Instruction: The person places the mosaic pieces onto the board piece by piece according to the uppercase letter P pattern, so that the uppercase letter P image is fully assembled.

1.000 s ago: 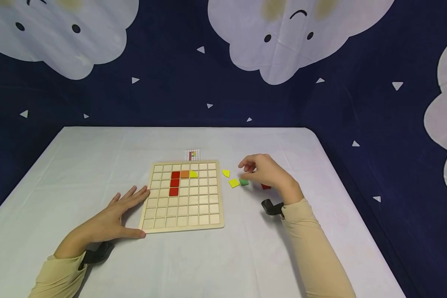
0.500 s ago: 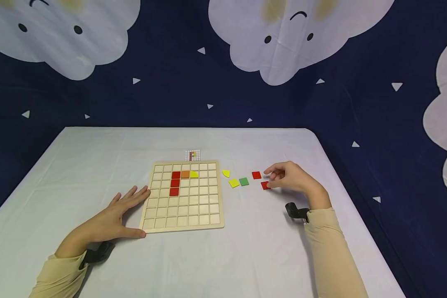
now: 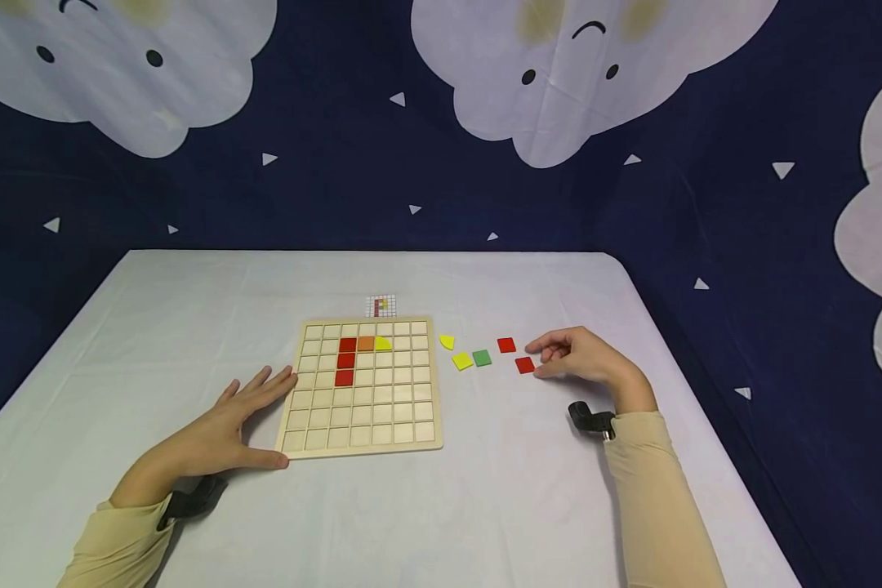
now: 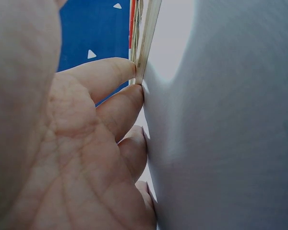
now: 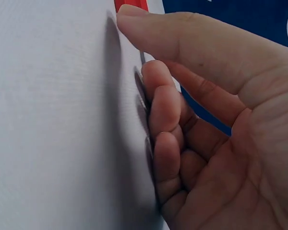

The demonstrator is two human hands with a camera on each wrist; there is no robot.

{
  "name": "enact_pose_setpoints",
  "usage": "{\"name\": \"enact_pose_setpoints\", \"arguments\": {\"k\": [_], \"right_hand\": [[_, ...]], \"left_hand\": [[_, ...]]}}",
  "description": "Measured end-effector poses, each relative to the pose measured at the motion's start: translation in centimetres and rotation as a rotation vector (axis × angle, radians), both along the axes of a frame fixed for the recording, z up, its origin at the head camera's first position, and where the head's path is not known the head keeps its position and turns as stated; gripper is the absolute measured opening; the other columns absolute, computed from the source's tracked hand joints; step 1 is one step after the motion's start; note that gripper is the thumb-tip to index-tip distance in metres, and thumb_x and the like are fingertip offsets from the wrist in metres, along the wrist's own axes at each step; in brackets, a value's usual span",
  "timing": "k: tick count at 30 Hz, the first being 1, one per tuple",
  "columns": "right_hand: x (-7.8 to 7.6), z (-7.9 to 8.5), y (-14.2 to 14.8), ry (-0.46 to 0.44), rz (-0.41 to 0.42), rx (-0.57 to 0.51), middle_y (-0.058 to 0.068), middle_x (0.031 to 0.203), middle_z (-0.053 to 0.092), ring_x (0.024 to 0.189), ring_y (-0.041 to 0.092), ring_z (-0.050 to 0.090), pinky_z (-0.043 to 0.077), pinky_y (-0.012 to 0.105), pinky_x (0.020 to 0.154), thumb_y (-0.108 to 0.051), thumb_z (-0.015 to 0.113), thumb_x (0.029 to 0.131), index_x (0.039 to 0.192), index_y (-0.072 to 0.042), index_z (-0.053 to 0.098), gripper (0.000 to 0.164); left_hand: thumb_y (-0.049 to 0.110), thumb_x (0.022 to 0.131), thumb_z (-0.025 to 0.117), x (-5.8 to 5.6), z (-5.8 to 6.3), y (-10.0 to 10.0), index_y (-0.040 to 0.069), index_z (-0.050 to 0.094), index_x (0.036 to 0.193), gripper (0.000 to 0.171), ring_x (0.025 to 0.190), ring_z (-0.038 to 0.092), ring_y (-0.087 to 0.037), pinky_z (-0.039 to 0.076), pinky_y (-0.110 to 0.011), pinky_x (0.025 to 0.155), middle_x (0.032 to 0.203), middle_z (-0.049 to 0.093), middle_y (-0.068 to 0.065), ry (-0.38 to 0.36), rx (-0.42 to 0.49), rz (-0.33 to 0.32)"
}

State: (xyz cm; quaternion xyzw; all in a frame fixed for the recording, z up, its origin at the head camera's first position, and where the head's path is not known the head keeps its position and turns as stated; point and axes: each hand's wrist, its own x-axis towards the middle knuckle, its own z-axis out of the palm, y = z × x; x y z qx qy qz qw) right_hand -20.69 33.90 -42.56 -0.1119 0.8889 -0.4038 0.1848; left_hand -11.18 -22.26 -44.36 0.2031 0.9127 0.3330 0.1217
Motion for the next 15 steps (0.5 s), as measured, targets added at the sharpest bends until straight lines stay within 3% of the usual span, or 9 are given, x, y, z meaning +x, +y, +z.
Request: {"name": "enact_pose_setpoints", "arguments": {"k": [15], "right_hand": [[-0.13,-0.04,-0.4,-0.005,-0.01,0.03,0.0,0.088,0.06,0.078,0.008,0.052,0.044,0.021,0.071,-0.014,0.09,0.086,0.124,-0.002,0.077,0.042]], "left_hand": [[0.048,0.071,0.099,-0.05,-0.08,-0.05,0.011,0.037,0.168,0.121,0.166,0.008,-0.051,-0.003,-0.081,0.125,0.178,0.025,-0.016,-0.007,0.005,-0.001]]}}
